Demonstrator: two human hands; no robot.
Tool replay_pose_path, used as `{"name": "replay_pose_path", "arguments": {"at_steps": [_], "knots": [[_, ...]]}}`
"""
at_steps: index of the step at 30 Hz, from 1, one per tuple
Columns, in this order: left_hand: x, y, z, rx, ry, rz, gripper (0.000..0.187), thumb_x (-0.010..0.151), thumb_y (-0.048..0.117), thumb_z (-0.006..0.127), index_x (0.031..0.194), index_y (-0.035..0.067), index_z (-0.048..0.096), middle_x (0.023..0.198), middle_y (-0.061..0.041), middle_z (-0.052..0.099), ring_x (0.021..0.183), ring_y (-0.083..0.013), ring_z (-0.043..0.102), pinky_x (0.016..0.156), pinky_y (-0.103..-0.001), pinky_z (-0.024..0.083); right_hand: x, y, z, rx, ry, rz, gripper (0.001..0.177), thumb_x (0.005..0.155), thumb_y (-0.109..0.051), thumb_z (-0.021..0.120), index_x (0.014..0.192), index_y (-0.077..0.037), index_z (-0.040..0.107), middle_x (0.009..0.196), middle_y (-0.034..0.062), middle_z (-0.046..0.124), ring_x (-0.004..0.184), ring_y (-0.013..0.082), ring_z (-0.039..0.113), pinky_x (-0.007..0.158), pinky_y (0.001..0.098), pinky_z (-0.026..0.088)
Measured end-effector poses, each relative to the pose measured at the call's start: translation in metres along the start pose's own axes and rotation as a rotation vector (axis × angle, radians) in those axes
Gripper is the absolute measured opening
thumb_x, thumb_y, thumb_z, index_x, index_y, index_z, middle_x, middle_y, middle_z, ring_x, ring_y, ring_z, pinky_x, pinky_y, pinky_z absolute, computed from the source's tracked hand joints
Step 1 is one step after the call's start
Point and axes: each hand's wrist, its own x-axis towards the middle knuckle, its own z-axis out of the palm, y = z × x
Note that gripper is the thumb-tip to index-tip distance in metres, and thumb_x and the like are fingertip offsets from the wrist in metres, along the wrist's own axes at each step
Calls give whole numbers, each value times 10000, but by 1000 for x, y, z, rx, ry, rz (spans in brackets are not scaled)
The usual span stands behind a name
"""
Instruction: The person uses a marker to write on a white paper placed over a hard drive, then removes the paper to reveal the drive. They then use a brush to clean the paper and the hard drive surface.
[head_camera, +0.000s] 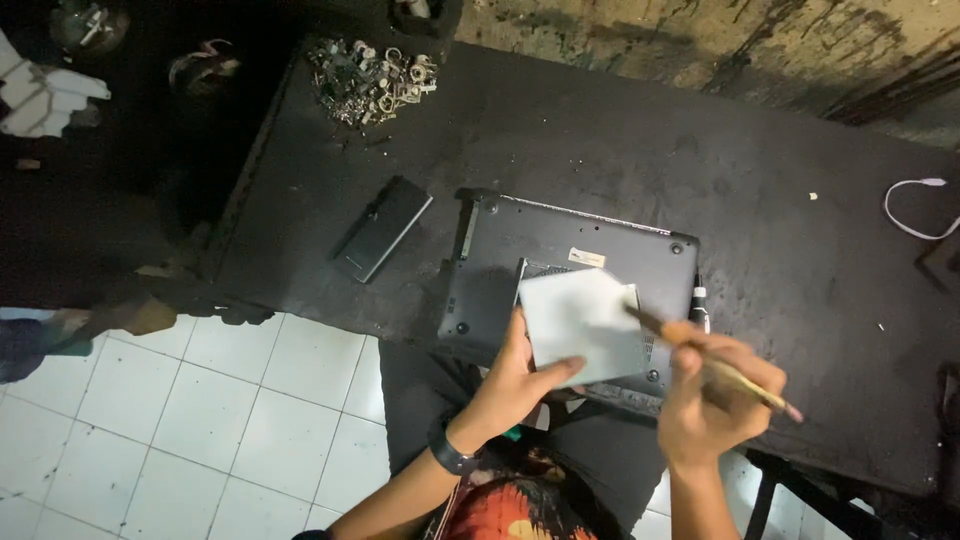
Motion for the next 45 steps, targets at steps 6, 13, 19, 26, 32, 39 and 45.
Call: {"name": "replay_pose_path", "arguments": {"at_steps": [6,13,19,26,32,39,45], "knots": [[4,-2,3,307,165,134,312,953,275,674,1178,60,664,1073,-61,760,937,-175,725,745,-260,560,9,-1,3,105,-288,105,247,1003,171,596,1137,-32,556,900,101,677,994,286,751,996,473,669],[7,0,3,450,173,412,249,977,198,647,1133,11,701,1162,-124,689,1074,-276,678,790,-343,603,12,-18,16,147,-357,-14,256,885,111,714,1101,48,592,982,194,727,909,302,791,844,381,714],[6,-19,-6,571,194,482,329,912,12,697,1222,122,694,1249,-112,654,1267,-325,616,1084,-487,496,1,-37,20,183,-393,-23,151,895,116,653,976,-10,632,1002,125,733,930,214,789,825,261,702],[6,-21,-16,607,109,491,493,1016,-8,523,1451,217,576,928,-29,388,949,-234,455,867,-353,429,18,-62,27,248,-518,-18,262,735,263,619,917,76,644,1015,198,713,892,261,804,685,268,731],[6,-14,-13,612,99,442,395,1095,295,448,1403,110,612,972,-42,445,989,-240,485,882,-374,454,10,-24,12,-96,-186,-25,240,991,157,624,1102,52,439,1040,209,605,964,307,694,841,375,663],[6,-2,-12,449,93,364,368,1022,268,588,1290,33,683,1051,-48,589,1049,-204,626,894,-338,543,1,-2,16,329,-121,59,303,969,140,498,1072,-144,518,1044,24,648,1065,188,688,851,438,696],[6,3,-6,407,145,354,383,978,318,626,1154,-7,727,1088,-108,680,975,-233,676,754,-300,598,18,1,24,-51,6,-104,230,1080,-56,635,1206,-67,442,1087,107,602,913,198,689,746,241,642]]}}
